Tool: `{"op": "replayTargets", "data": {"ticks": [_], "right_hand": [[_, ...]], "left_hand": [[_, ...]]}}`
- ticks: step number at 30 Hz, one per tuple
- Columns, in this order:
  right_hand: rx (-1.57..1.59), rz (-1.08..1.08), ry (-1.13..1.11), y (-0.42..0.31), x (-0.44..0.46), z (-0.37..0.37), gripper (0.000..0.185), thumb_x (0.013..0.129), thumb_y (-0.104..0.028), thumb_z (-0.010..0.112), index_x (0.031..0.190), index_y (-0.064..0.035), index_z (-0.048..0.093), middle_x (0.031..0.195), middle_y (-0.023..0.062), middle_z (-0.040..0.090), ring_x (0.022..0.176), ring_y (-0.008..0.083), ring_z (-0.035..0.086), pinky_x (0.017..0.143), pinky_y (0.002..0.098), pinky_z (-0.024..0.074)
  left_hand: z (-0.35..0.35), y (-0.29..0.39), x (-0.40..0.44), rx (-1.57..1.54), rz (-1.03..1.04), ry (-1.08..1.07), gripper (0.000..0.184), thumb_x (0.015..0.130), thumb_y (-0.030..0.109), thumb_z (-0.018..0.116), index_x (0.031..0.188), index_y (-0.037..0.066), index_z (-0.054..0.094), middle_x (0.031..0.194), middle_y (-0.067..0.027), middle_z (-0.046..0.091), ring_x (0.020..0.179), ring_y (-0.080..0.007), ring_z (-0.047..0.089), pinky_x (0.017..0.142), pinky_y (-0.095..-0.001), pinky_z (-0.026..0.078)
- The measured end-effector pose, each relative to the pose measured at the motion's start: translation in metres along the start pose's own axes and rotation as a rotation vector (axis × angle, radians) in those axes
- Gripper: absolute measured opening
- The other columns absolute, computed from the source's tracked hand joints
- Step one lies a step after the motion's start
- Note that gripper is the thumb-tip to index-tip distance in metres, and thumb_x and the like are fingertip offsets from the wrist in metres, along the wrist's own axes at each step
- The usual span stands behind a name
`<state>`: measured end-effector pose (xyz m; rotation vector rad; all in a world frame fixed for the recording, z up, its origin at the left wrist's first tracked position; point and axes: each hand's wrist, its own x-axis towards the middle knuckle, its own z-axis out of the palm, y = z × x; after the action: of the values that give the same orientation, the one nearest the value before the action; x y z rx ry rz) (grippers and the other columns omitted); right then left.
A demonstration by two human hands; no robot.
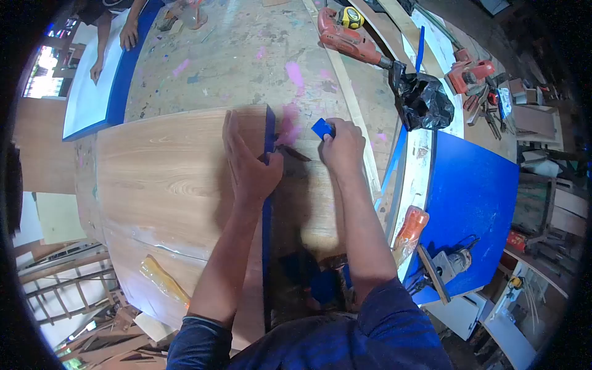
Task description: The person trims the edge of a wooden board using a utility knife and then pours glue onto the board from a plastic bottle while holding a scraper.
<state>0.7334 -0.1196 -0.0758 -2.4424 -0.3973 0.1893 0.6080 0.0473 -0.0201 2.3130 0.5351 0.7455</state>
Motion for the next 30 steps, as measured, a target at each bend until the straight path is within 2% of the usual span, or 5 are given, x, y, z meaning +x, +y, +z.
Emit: {"op": "replayTargets", "data": {"ticks": [4, 11, 12, 19, 30], "right_hand": [[0.051, -0.134, 0.325, -0.006, -0.032, -0.003, 0.039, 0.085, -0.008, 0.079, 0.124, -0.0102, 0.074, 0.118, 0.0174, 0.073, 0.114, 0.0418, 0.065, 0.1, 0.055, 0.0485], [0.161, -0.295, 0.09, -0.012, -0.159, -0.015, 0.031, 0.088, -0.007, 0.076, 0.119, -0.0068, 0.075, 0.114, 0.0206, 0.072, 0.109, 0.0446, 0.064, 0.102, 0.0554, 0.0476], [0.185, -0.261, 0.053, -0.02, -0.184, -0.026, 0.031, 0.087, -0.007, 0.076, 0.118, -0.0065, 0.076, 0.112, 0.0205, 0.073, 0.11, 0.0448, 0.065, 0.103, 0.055, 0.0481], [0.25, -0.367, -0.106, 0.001, -0.286, -0.059, 0.025, 0.093, -0.015, 0.077, 0.115, -0.004, 0.076, 0.118, 0.0197, 0.074, 0.114, 0.0427, 0.065, 0.103, 0.0533, 0.0513], [0.179, -0.825, -0.288, -0.189, -0.241, 0.03, 0.062, 0.102, -0.029, 0.07, 0.156, -0.0025, 0.054, 0.165, 0.0279, 0.049, 0.156, 0.0465, 0.042, 0.131, 0.0528, 0.0332]], "left_hand": [[-0.001, -0.003, 0.001, 0.038, -0.007, -0.02, 0.102, 0.077, 0.011, 0.071, 0.166, -0.01, 0.026, 0.167, -0.0377, 0.036, 0.156, -0.0559, 0.035, 0.133, -0.0615, 0.026], [0.004, -0.027, -0.008, -0.103, 0.122, 0.049, 0.099, 0.081, 0.022, 0.082, 0.161, -0.013, 0.035, 0.159, -0.0377, 0.045, 0.153, -0.0519, 0.042, 0.13, -0.0536, 0.033], [-0.005, -0.028, -0.005, -0.21, -0.018, -0.054, 0.101, 0.083, 0.025, 0.084, 0.164, -0.01, 0.033, 0.168, -0.0324, 0.041, 0.161, -0.0462, 0.035, 0.135, -0.0563, 0.022], [-0.148, 0.03, -0.14, -0.52, -0.126, -0.455, 0.044, 0.104, 0.015, 0.071, 0.144, -0.002, 0.063, 0.137, -0.0182, 0.073, 0.126, -0.0285, 0.072, 0.108, -0.038, 0.056], [-0.352, -0.003, -0.397, -0.187, -0.725, 0.545, 0.014, 0.102, 0.01, 0.075, 0.111, 0.0, 0.077, 0.105, -0.0077, 0.081, 0.096, -0.0123, 0.073, 0.09, -0.0288, 0.058]]}}
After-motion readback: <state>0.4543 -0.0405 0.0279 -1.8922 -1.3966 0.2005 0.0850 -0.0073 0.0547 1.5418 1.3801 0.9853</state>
